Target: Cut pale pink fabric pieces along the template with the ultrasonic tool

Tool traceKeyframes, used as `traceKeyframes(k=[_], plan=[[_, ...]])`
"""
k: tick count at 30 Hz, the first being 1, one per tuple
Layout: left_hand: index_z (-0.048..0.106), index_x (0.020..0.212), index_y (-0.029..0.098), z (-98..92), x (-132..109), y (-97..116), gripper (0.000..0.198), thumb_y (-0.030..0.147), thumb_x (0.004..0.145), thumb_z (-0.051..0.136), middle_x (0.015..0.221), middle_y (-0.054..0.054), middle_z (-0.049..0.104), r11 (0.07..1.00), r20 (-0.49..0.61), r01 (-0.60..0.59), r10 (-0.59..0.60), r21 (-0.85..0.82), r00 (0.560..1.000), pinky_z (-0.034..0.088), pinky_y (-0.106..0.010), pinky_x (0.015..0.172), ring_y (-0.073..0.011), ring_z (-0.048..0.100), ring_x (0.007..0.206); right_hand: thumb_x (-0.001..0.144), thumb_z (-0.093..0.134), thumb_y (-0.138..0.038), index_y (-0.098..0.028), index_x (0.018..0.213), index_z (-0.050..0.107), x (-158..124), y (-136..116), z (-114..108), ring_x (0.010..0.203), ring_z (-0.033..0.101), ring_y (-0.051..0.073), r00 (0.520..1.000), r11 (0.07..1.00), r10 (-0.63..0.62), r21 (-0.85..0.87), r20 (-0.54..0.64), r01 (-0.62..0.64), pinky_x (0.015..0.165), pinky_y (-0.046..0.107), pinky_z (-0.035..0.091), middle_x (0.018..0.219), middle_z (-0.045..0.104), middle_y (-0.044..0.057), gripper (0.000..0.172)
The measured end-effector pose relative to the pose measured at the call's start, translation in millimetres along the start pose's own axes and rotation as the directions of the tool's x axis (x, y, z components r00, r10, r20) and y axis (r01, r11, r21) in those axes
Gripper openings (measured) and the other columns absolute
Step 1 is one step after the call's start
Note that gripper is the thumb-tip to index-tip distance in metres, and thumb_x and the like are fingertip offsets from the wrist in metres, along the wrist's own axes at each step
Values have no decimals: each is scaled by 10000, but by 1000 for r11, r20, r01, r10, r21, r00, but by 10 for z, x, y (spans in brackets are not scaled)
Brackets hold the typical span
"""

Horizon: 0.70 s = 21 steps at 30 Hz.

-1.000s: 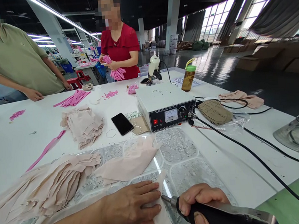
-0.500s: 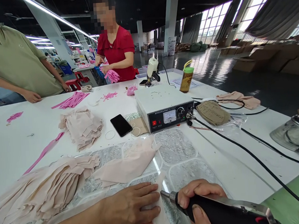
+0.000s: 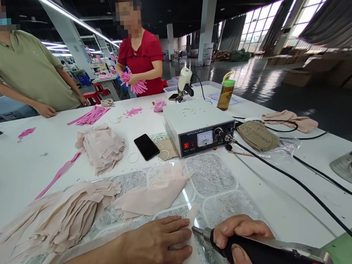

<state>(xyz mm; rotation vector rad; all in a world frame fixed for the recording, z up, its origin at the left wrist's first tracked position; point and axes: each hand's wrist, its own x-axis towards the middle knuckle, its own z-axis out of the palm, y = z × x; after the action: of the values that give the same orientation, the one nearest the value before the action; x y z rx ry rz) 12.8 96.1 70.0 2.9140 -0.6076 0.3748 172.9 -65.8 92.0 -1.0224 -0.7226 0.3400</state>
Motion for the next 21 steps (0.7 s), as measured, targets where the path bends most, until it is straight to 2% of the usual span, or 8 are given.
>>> traceKeyframes(k=[4,11,16,21], plan=[[623,1089,133,9,0,2,335,425,994,489,1161,-95,637,1000,26,-3,3,7,1000,427,-378,1069,-279,558,1186,864,620,-231,-267,903,590,14,33,-74,586,582,161,999,999,-43,-28,20,43,555,355,573,755,591,14,61],[637,1064,127,2,10,1,333,416,995,486,1129,-95,648,1000,8,-8,8,8,1000,435,-372,1056,-273,580,1150,866,607,-216,-262,854,571,116,80,-232,592,626,202,989,989,-13,-147,148,35,554,386,578,735,616,30,60],[643,1070,129,10,12,1,344,420,998,475,1139,-94,651,1000,-4,-10,10,14,1000,428,-371,1066,-274,575,1156,876,598,-229,-266,864,561,120,103,-230,580,617,193,989,988,-36,-144,142,57,549,386,578,738,611,23,54],[643,1059,126,14,4,0,325,413,984,508,1127,-95,649,1000,-11,-10,10,15,1000,430,-378,1064,-280,581,1147,860,629,-284,-246,822,557,123,48,-116,560,609,185,996,989,-23,-141,91,36,536,384,585,706,599,18,90]])
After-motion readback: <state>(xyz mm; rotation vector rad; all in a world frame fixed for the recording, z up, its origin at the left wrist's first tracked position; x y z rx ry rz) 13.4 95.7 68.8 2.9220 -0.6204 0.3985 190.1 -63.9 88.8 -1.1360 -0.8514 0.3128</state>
